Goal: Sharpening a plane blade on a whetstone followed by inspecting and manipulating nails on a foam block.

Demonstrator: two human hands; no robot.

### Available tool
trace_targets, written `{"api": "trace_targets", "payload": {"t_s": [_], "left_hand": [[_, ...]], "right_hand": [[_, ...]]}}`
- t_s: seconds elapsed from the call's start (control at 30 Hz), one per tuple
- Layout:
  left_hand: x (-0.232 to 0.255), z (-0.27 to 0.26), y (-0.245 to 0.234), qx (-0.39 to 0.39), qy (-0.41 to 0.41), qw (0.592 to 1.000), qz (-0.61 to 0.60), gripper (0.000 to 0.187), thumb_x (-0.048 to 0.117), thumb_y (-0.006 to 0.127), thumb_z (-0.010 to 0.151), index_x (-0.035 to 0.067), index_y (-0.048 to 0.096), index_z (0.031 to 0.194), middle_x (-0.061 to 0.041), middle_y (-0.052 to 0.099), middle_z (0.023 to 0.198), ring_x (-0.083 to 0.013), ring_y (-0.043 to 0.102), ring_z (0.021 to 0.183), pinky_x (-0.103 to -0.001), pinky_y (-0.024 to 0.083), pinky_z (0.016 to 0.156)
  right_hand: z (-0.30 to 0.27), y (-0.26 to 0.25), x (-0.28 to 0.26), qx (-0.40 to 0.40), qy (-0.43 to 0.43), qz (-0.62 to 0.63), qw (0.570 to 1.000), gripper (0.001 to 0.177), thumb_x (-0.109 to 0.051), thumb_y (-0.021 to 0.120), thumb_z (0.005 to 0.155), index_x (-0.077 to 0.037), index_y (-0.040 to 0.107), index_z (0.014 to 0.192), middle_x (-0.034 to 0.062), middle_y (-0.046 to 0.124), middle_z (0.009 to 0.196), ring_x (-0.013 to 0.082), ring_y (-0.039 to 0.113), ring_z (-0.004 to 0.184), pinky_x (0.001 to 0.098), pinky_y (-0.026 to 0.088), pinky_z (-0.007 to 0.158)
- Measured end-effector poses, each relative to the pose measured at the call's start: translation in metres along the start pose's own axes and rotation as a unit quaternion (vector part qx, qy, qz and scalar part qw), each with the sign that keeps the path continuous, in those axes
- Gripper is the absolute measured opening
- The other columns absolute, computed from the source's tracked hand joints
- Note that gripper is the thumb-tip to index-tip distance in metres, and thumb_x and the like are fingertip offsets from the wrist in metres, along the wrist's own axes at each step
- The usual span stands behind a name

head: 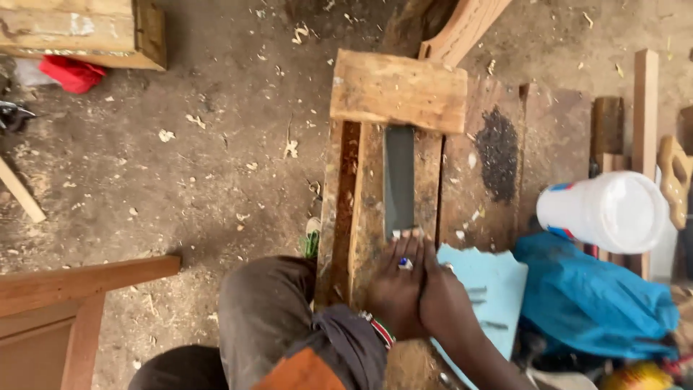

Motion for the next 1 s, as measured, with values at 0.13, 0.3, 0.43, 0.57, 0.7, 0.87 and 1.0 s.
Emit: {"api": "trace_targets", "payload": {"t_s": [0.13,0.3,0.43,0.57,0.7,0.87,1.0], "left_hand": [[-0.027,0.035,0.099,0.008,0.051,0.984,0.168,0.116,0.081,0.039,0.083,-0.001,0.013,0.161,-0.02,0.018,0.169,-0.0312,0.014,0.159,-0.043,0.008,0.135],[-0.044,0.121,-0.004,0.066,0.062,0.996,-0.014,0.143,0.077,0.072,0.033,0.0,0.045,0.15,-0.019,0.056,0.152,-0.033,0.043,0.15,-0.043,0.021,0.133],[-0.034,0.058,0.001,0.009,0.072,0.997,-0.002,0.133,0.072,0.074,0.045,-0.002,0.043,0.152,-0.02,0.05,0.157,-0.0367,0.042,0.15,-0.044,0.023,0.131],[-0.019,-0.037,0.01,-0.025,0.109,0.993,0.029,0.136,0.075,0.075,0.047,-0.004,0.038,0.153,-0.022,0.044,0.158,-0.0381,0.038,0.15,-0.046,0.021,0.13],[-0.076,0.062,-0.018,-0.064,0.122,0.989,0.045,0.139,0.077,0.075,0.049,-0.005,0.034,0.154,-0.024,0.04,0.159,-0.0392,0.035,0.15,-0.047,0.019,0.129],[-0.1,0.148,-0.038,-0.113,0.156,0.979,0.061,0.145,0.081,0.077,0.053,-0.008,0.026,0.156,-0.028,0.032,0.161,-0.0413,0.029,0.151,-0.049,0.016,0.128],[-0.072,0.065,-0.021,-0.147,0.154,0.975,0.069,0.148,0.083,0.077,0.055,-0.01,0.022,0.157,-0.03,0.028,0.162,-0.0424,0.026,0.151,-0.05,0.014,0.127]], "right_hand": [[0.05,-0.042,-0.007,0.031,-0.014,-0.006,0.999,0.064,-0.023,0.034,0.1,-0.016,0.02,0.162,0.0287,0.066,0.122,0.0456,0.066,0.108,0.057,0.053,0.093],[0.077,-0.098,-0.043,0.112,-0.063,0.032,0.991,0.066,-0.017,0.036,0.094,-0.014,0.032,0.16,0.0302,0.063,0.13,0.054,0.059,0.122,0.0639,0.05,0.101],[0.017,-0.049,-0.034,0.041,0.001,-0.004,0.999,0.068,-0.009,0.032,0.094,-0.012,0.027,0.162,0.029,0.062,0.134,0.0495,0.06,0.127,0.0602,0.05,0.106],[-0.004,0.045,0.02,-0.007,0.039,0.052,0.998,0.081,-0.003,0.041,0.094,-0.014,0.01,0.168,0.0322,0.058,0.132,0.0477,0.066,0.12,0.0524,0.06,0.099],[0.03,-0.024,-0.057,0.033,-0.025,0.146,0.988,0.074,0.002,0.038,0.096,-0.003,0.014,0.165,0.0429,0.047,0.14,0.0571,0.058,0.124,0.0653,0.054,0.1],[0.063,-0.075,-0.092,0.042,0.045,0.36,0.931,0.069,-0.055,0.023,0.108,-0.01,0.044,0.157,0.0264,0.055,0.146,0.0452,0.05,0.138,0.0616,0.036,0.116],[0.019,-0.041,-0.071,0.044,-0.029,0.301,0.952,0.062,-0.019,0.03,0.105,-0.014,0.021,0.167,0.03,0.055,0.145,0.0499,0.057,0.128,0.0608,0.045,0.107]]}}
Point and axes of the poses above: each hand's wrist, its own z-axis towards the middle knuckle, its own y-axis out of the palm, x = y × z, the point moved 8 cm from there along z, towards the middle knuckle
